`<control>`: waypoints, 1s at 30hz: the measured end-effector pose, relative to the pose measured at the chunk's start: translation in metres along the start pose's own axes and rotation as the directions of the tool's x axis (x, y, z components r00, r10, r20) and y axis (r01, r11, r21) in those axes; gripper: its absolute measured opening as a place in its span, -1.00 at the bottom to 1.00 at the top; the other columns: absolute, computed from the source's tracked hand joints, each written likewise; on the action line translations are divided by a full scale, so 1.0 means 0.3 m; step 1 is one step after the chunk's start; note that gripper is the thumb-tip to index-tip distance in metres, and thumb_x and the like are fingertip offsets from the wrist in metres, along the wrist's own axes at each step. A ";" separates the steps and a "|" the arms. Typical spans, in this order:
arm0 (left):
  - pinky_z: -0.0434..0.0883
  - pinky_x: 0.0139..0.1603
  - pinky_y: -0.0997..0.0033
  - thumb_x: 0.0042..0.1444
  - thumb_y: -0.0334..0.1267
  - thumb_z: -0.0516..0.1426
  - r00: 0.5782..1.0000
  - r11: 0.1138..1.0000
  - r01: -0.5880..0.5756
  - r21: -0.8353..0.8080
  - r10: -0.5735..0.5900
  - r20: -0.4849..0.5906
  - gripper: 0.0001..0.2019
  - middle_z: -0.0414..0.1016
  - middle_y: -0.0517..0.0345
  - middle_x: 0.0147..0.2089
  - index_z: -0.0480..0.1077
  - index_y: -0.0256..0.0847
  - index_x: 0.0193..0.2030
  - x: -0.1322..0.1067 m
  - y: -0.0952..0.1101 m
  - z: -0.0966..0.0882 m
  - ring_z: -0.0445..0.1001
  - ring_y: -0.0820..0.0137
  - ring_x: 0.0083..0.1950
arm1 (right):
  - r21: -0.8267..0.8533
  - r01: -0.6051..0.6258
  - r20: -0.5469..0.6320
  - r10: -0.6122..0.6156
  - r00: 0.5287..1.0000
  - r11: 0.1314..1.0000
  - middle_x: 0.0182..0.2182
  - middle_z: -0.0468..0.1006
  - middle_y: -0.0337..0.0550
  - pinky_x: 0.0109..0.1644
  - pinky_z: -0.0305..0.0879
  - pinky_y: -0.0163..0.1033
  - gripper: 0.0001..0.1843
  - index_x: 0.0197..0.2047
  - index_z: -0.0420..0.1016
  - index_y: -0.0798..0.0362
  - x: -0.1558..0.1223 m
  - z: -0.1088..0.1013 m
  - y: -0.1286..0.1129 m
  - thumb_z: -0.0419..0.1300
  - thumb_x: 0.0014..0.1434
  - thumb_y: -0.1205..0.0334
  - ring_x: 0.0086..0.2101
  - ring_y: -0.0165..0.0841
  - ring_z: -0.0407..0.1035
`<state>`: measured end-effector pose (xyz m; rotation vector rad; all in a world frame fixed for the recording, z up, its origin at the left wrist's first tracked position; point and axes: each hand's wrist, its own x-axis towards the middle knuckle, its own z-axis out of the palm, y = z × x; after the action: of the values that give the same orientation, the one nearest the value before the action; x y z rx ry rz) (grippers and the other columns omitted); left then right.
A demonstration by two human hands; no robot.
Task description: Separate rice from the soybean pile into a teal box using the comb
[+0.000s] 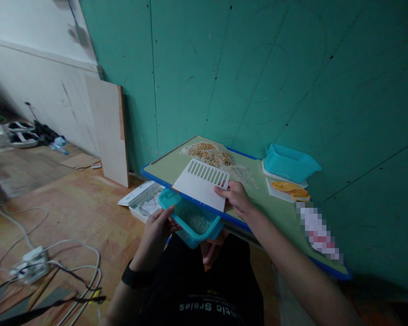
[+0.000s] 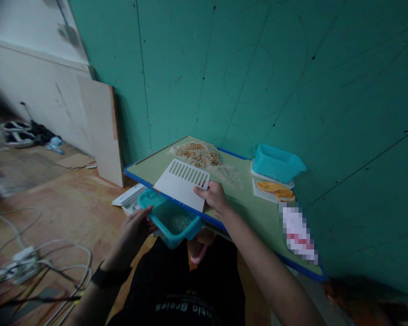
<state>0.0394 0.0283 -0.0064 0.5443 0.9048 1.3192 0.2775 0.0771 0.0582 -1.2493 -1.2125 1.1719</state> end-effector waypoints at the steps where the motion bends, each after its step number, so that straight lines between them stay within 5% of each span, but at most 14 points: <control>1: 0.46 -0.57 0.51 -0.13 -0.12 0.44 1.000 1.000 -0.004 -0.008 0.004 -0.004 -0.66 0.43 0.24 -0.68 0.41 -0.20 -0.61 0.001 -0.002 -0.001 0.44 0.46 -0.65 | -0.004 0.001 0.004 -0.001 1.000 1.000 -0.34 0.68 -0.07 -0.24 0.43 -0.14 -0.58 -0.35 0.63 0.08 -0.001 0.000 0.002 0.54 -0.24 0.01 -0.35 -0.24 0.51; 10: 0.43 -0.56 0.50 -0.11 -0.07 0.44 0.999 1.000 -0.007 0.009 0.007 0.037 -0.64 0.43 0.22 -0.66 0.41 -0.18 -0.63 -0.001 -0.007 -0.006 0.43 0.45 -0.63 | 0.026 -0.024 -0.019 0.025 1.000 0.999 -0.33 0.69 -0.07 -0.29 0.43 -0.17 -0.52 -0.34 0.61 0.08 -0.038 0.001 -0.050 0.55 -0.28 -0.04 -0.35 -0.21 0.53; 13: 0.43 -0.54 0.50 -0.13 -0.06 0.45 0.999 1.000 -0.012 0.014 0.011 0.051 -0.64 0.42 0.25 -0.65 0.41 -0.17 -0.62 -0.008 -0.012 -0.009 0.43 0.45 -0.61 | 0.010 -0.021 -0.091 0.022 0.996 1.000 -0.32 0.69 -0.05 -0.35 0.43 -0.16 -0.44 -0.28 0.59 0.07 -0.089 -0.068 -0.088 0.53 -0.27 -0.12 -0.36 -0.16 0.53; 16: 0.43 -0.52 0.51 -0.11 -0.06 0.45 0.998 1.000 -0.012 0.013 0.012 0.057 -0.64 0.40 0.29 -0.64 0.40 -0.17 -0.59 -0.009 -0.023 -0.017 0.43 0.47 -0.60 | -0.127 0.079 -0.267 -0.110 0.957 0.989 -0.28 0.70 0.00 -0.32 0.45 -0.11 -0.44 -0.23 0.60 0.06 -0.176 -0.206 -0.092 0.47 -0.18 -0.18 -0.31 -0.09 0.55; 19: 0.42 -0.51 0.52 -0.06 -0.07 0.43 0.997 1.000 -0.011 0.024 0.010 0.075 -0.64 0.39 0.31 -0.64 0.38 -0.19 -0.57 -0.005 -0.037 -0.025 0.43 0.47 -0.60 | -0.473 0.158 -0.425 -0.382 0.821 0.867 -0.22 0.71 0.04 -0.21 0.45 -0.06 -0.46 -0.19 0.62 0.05 -0.292 -0.367 -0.061 0.37 -0.03 -0.25 -0.20 -0.04 0.57; 22: 0.45 -0.49 0.50 -0.03 -0.09 0.41 0.996 1.000 -0.006 0.026 0.004 0.084 -0.65 0.40 0.30 -0.64 0.39 -0.19 -0.57 -0.006 -0.047 -0.022 0.45 0.46 -0.59 | -0.736 -0.064 -0.531 -0.516 0.672 0.673 -0.33 0.70 0.08 -0.27 0.39 -0.08 -0.45 -0.26 0.62 0.05 -0.404 -0.482 -0.020 0.25 0.06 -0.31 -0.27 -0.01 0.58; 24: 0.46 -0.50 0.50 -0.02 -0.10 0.41 0.996 1.000 -0.002 0.023 0.000 0.086 -0.65 0.39 0.30 -0.64 0.39 -0.19 -0.57 -0.011 -0.051 -0.013 0.44 0.47 -0.60 | -0.811 -0.221 -0.547 -0.567 0.616 0.542 -0.39 0.68 0.13 -0.34 0.32 -0.08 -0.40 -0.31 0.61 0.06 -0.454 -0.514 0.001 0.15 0.10 -0.36 -0.32 0.02 0.57; 27: 0.45 -0.52 0.51 -0.07 -0.12 0.44 0.997 1.000 0.009 0.008 -0.010 0.080 -0.67 0.38 0.31 -0.64 0.42 -0.19 -0.57 -0.020 -0.056 0.001 0.41 0.49 -0.61 | -0.848 -0.319 -0.524 -0.586 0.618 0.423 -0.44 0.65 0.17 -0.37 0.27 -0.09 -0.35 -0.34 0.60 0.06 -0.477 -0.518 0.019 0.03 0.16 -0.36 -0.37 0.03 0.55; 30: 0.44 -0.54 0.51 -0.09 -0.11 0.45 0.996 1.000 0.025 -0.005 -0.025 0.089 -0.67 0.39 0.30 -0.64 0.43 -0.20 -0.56 -0.025 -0.063 0.005 0.41 0.49 -0.61 | -0.858 -0.301 -0.504 -0.567 0.652 0.417 -0.47 0.64 0.14 -0.37 0.27 -0.11 -0.38 -0.37 0.58 0.05 -0.454 -0.505 0.023 0.01 0.18 -0.33 -0.37 0.00 0.55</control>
<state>0.0516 0.0174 -0.0188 0.5802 0.8316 1.2653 0.4250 -0.0635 0.0566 -2.0759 -1.2242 -0.4307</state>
